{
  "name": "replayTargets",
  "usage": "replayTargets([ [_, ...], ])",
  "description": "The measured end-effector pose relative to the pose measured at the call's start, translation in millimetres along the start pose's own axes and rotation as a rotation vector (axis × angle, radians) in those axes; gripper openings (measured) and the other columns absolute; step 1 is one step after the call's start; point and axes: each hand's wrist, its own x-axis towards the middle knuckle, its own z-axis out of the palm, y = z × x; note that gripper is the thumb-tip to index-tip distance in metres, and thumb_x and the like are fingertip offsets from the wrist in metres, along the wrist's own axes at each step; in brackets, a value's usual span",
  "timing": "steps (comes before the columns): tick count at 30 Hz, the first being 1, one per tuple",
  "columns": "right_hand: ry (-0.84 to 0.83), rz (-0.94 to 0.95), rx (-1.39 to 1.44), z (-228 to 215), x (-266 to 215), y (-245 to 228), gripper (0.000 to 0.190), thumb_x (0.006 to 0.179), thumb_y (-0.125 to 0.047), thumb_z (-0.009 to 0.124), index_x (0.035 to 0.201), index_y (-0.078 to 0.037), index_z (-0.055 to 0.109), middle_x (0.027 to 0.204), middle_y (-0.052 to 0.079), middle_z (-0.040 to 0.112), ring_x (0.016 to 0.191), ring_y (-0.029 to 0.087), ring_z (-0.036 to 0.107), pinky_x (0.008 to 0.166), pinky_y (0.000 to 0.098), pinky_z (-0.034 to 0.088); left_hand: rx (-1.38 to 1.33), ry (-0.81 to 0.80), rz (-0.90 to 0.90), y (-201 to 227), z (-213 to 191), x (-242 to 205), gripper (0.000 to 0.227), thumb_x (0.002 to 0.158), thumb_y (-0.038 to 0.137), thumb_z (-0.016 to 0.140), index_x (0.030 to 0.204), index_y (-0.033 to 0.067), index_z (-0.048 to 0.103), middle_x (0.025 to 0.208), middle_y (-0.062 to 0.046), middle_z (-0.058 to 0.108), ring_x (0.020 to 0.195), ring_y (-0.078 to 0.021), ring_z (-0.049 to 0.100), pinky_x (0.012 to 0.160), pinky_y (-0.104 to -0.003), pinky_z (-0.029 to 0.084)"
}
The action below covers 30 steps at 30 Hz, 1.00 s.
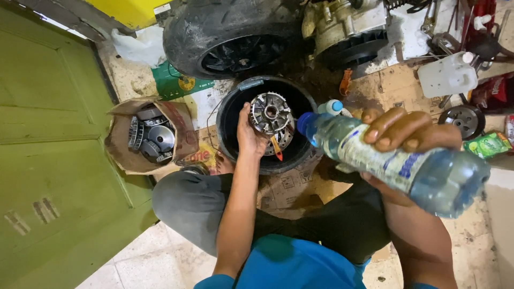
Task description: Cleaning and inspecting motorcycle variator plates and components using a cleaning solution.
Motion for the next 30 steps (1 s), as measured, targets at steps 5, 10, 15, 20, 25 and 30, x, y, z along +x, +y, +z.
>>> replayTargets([
  [5,0.248,0.149,0.131,-2.4,-3.5,24.0,0.046,0.076,0.001,0.063,0.116,-0.017,0.050,0.110,-0.001,0.057,0.106,0.016,0.059,0.104,0.0346,0.053,0.305,-0.107,0.269,5.6,2.4,-15.0,0.050,0.079,0.031,0.071,0.120,0.0047,0.060,0.116,-0.011,0.063,0.111,-0.0257,0.061,0.093,-0.040,0.051],
  [10,0.616,0.384,0.151,-6.7,20.9,27.9,0.031,0.087,-0.008,0.066,0.115,-0.015,0.055,0.105,0.001,0.056,0.102,0.018,0.054,0.094,0.0337,0.046,0.864,-0.179,0.552,-3.7,-7.8,-13.2,0.053,0.081,0.031,0.073,0.126,0.0096,0.057,0.128,-0.008,0.057,0.115,-0.0200,0.056,0.084,-0.036,0.053],
  [15,1.037,0.517,0.371,-14.3,58.1,22.7,0.045,0.068,-0.041,0.080,0.091,-0.005,0.066,0.087,0.016,0.069,0.079,0.029,0.072,0.079,0.0435,0.065,0.979,-0.074,0.766,-9.8,-13.9,-9.0,0.056,0.067,0.020,0.089,0.119,0.0178,0.069,0.093,-0.005,0.057,0.090,-0.0149,0.056,0.087,-0.029,0.048],
  [20,1.343,0.518,0.347,-48.3,53.6,37.4,0.065,0.057,-0.041,0.078,0.102,0.000,0.056,0.093,0.023,0.065,0.071,0.036,0.070,0.072,0.0460,0.066,0.719,-0.146,0.650,-10.7,-0.1,-18.1,0.043,0.074,0.014,0.084,0.114,0.0085,0.068,0.081,0.002,0.060,0.076,-0.0029,0.046,0.074,-0.019,0.043],
  [25,1.399,0.682,0.442,-84.8,12.8,75.8,0.060,0.067,-0.020,0.079,0.111,0.004,0.046,0.091,0.023,0.056,0.071,0.042,0.068,0.069,0.0534,0.066,0.573,-0.156,0.549,-20.7,-11.0,8.7,0.041,0.074,0.009,0.080,0.113,0.0060,0.067,0.077,-0.002,0.060,0.071,-0.0059,0.052,0.071,-0.022,0.045],
  [30,1.357,0.838,0.424,-105.9,-21.0,105.4,0.052,0.069,-0.012,0.082,0.110,0.002,0.053,0.090,0.022,0.055,0.070,0.038,0.067,0.067,0.0588,0.067,0.607,-0.137,0.537,-21.2,-13.3,10.2,0.038,0.075,0.010,0.077,0.112,0.0094,0.068,0.078,-0.003,0.063,0.073,-0.0086,0.057,0.072,-0.025,0.047],
])
